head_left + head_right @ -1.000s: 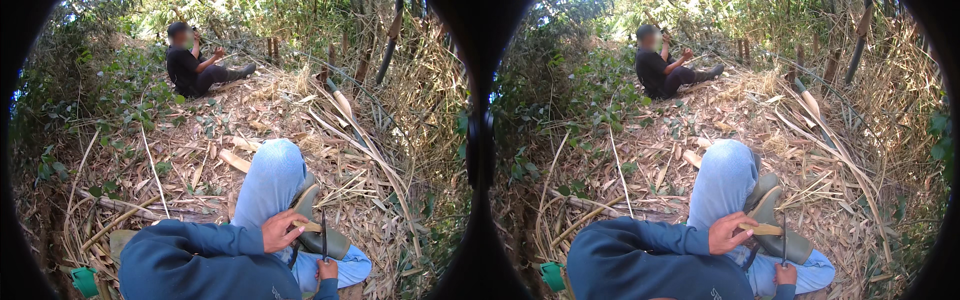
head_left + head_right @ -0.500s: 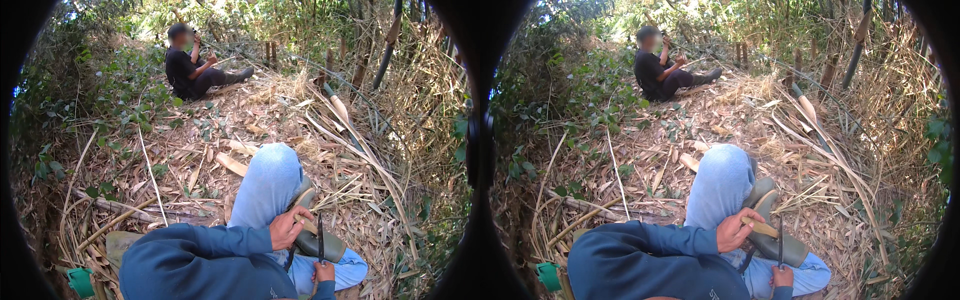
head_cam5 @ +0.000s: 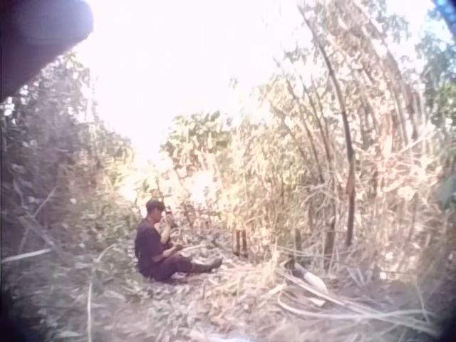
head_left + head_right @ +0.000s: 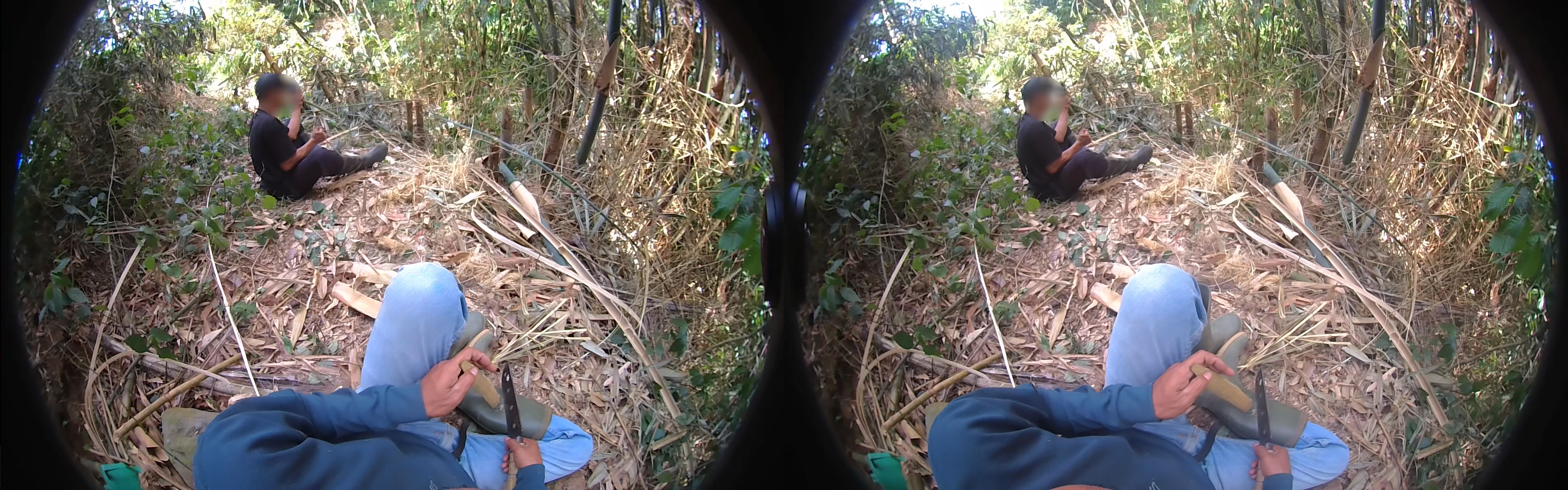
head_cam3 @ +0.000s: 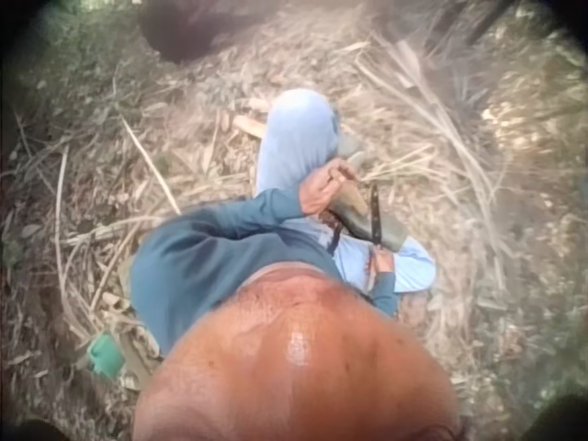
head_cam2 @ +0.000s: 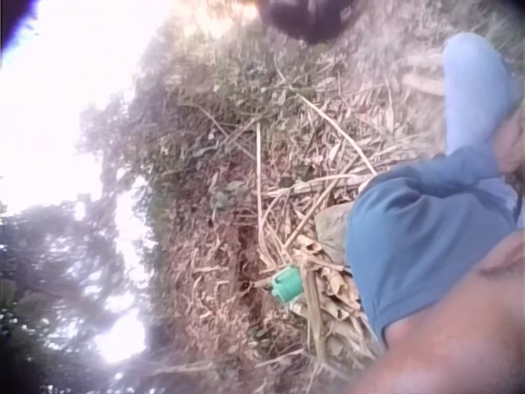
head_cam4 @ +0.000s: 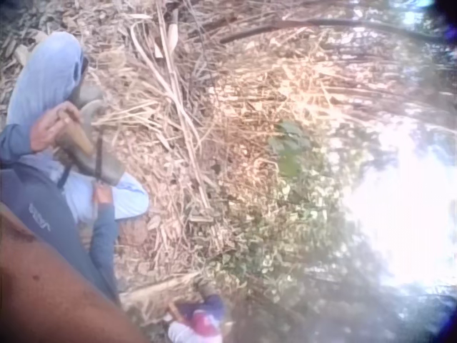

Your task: The person sits on the ground and uses a large knife to scrape and sharpen a wooden stick. They repeatedly draw the blade along the stick's surface to remove shavings and refine its shape.

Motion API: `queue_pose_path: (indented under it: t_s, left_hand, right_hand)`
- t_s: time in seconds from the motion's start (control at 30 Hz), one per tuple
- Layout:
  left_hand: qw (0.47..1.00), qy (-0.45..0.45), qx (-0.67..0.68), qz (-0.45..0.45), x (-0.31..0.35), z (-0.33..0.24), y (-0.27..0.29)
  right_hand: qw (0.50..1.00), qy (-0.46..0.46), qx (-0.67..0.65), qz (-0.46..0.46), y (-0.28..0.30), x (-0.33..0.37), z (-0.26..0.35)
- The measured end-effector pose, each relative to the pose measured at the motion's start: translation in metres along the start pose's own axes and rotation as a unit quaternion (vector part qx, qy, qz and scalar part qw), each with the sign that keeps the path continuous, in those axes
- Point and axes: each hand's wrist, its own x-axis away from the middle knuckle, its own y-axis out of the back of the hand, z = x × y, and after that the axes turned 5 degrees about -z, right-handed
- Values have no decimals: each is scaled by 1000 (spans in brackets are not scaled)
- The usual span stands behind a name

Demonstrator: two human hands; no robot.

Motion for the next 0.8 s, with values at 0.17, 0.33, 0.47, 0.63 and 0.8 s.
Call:
queue_pose_path:
  t_s: [0.17, 0.33, 0.47, 0.63, 0.8]
  left_hand:
    - [1000, 16, 1, -4, 1, -13, -5]
    - [1000, -24, 12, -4, -4, 0, -3]
    - [1000, -14, 18, 17, 2, -11, -2]
    - [998, -30, -3, 46, 13, -8, -9]
    - [998, 4, 11, 59, 6, -18, -2]
  right_hand:
    - [1000, -1, 4, 3, 0, 3, 4]
    - [1000, -4, -2, 2, -1, 3, 4]
    - [1000, -1, -2, 7, -1, 3, 4]
    - [1000, -4, 5, 9, 0, 4, 4]
    - [1000, 1, -9, 19, 2, 6, 9]
